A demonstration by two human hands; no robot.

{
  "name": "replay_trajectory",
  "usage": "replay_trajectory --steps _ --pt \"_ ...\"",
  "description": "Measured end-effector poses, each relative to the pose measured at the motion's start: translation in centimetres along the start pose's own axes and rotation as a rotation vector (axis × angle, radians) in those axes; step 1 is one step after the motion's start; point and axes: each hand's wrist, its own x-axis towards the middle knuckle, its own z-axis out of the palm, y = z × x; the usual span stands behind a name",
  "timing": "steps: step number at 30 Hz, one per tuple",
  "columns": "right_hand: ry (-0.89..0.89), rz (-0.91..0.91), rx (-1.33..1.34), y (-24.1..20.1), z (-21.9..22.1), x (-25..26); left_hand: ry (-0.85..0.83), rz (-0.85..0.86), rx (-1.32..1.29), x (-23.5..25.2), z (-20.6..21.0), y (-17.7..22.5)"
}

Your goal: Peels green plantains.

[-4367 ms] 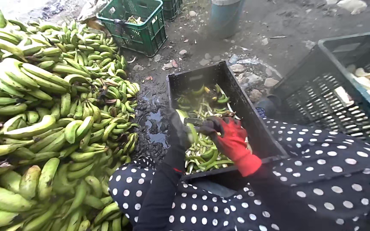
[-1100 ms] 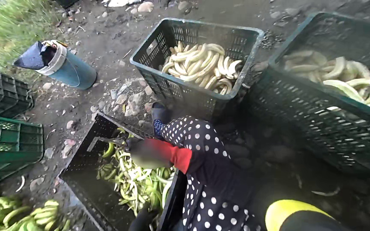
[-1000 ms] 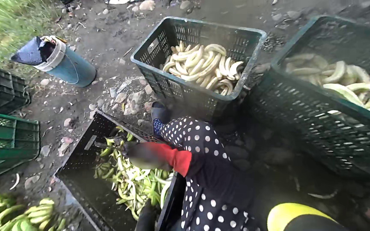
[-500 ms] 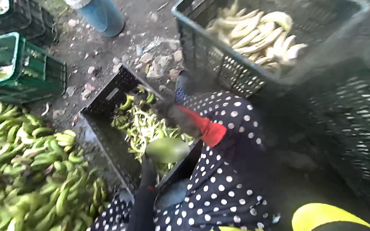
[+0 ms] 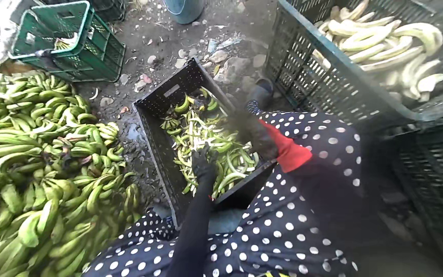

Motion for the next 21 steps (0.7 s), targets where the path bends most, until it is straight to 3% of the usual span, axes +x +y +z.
replay_trajectory --steps 6,9,13,17,21 --pt "0.065 0.181 -0.143 -1.4 1.8 -0.2 -0.127 -0.039 0.145 0.6 0.5 4.5" --pt "0.047 0.191 -0.136 -1.3 1.7 -0.1 -0.088 -0.059 0.075 1.5 0.6 5.6" --pt "0.02 0.191 0.004 -1.1 1.4 -0.3 0.04 0.041 -0.141 1.5 -0.1 4.0" --pt "-0.005 0.163 0.085 -1.2 1.5 -0.3 0.148 0.192 -0.5 1.4 -4.3 0.4" --pt "-0.029 0.085 0.069 -1.2 2.2 -0.2 0.219 0.26 -0.87 -0.7 -12.7 -1.4"
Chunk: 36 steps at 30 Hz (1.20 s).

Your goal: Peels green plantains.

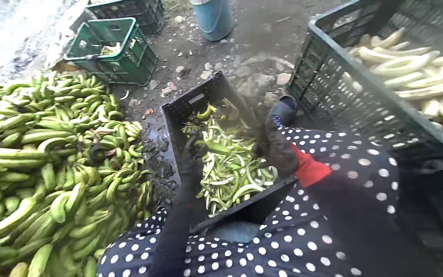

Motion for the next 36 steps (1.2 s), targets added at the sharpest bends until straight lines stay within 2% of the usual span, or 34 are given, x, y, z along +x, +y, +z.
replay_trajectory --steps 3,6,8,11,15,16,20,26,29,34,36 --pt "-0.038 -0.026 -0.03 0.4 0.4 0.4 0.023 0.022 -0.223 0.4 -2.9 2.0" --pt "-0.016 0.037 -0.089 0.6 1.6 0.8 -0.058 -0.175 -0.398 0.2 -2.6 -0.3" --pt "-0.031 0.031 -0.18 1.5 2.2 0.8 -0.105 -0.26 -0.384 -0.6 -2.4 -0.9" --pt "-0.129 -0.106 -0.416 3.3 4.0 0.3 -0.193 -0.197 -0.481 -1.0 -3.4 -0.6" --pt "-0.187 -0.129 -0.658 5.1 7.9 0.4 -0.228 -0.283 -0.565 -2.8 -2.7 -1.2" --pt "-0.188 -0.117 -0.754 5.4 8.5 0.7 -0.213 -0.28 -0.539 -3.4 -2.3 -1.6" --pt "-0.078 -0.028 -1.081 4.7 9.7 -0.6 -0.138 -0.083 -0.329 -3.4 -3.0 -2.3" --pt "-0.01 -0.044 -1.102 4.3 11.2 -2.1 -0.108 -0.081 -0.254 -3.4 -3.8 -3.2" --pt "0.002 -0.03 -1.118 3.8 11.0 -2.8 -0.019 -0.079 -0.155 -3.2 -4.0 -1.1" --pt "0.032 -0.051 -1.174 2.8 11.5 -4.0 0.053 -0.13 -0.442 -2.5 -4.0 0.5" --pt "0.03 -0.019 -1.141 2.4 11.9 -3.4 0.063 -0.098 -0.46 -2.4 -3.8 0.4"
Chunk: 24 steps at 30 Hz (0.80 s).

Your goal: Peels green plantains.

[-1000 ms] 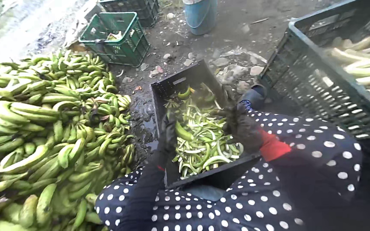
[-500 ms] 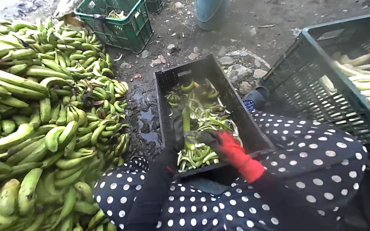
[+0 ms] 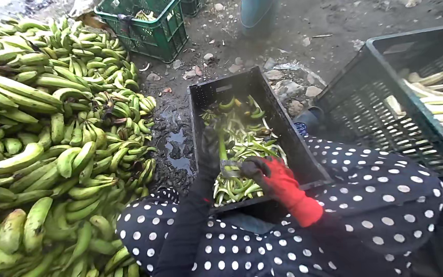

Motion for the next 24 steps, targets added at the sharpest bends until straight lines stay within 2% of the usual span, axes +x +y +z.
replay_trajectory --steps 4,6,8,10,12,16,18,21,24 --pt "0.007 0.058 0.045 -1.1 -0.1 2.0 -0.032 0.089 0.328 -1.0 -1.0 -0.8" --pt "0.089 0.092 0.052 -1.3 0.1 3.3 -0.097 -0.031 0.228 -1.5 -0.6 -0.6" --pt "0.159 0.149 0.073 -1.5 0.1 4.7 -0.192 -0.269 -0.034 -1.7 0.2 -0.2" --pt "0.197 0.226 0.114 -1.1 -0.9 6.3 -0.314 -0.469 -0.13 -2.1 0.6 0.0" --pt "0.219 0.274 0.176 0.1 -2.1 7.4 -0.348 -0.504 -0.175 -2.9 0.7 0.2" --pt "0.214 0.173 0.18 0.2 -3.7 6.3 -0.201 -0.272 -0.303 -1.2 -0.7 0.1" --pt "0.146 0.104 0.157 -0.5 -3.2 5.1 -0.033 -0.125 -0.171 -1.0 -0.7 1.0" --pt "0.048 -0.014 0.088 -1.4 -0.6 3.3 0.247 0.094 0.261 -1.0 -1.1 1.1" --pt "0.052 -0.079 0.091 -1.7 1.8 0.7 0.421 0.296 0.181 -0.1 -0.9 1.9"
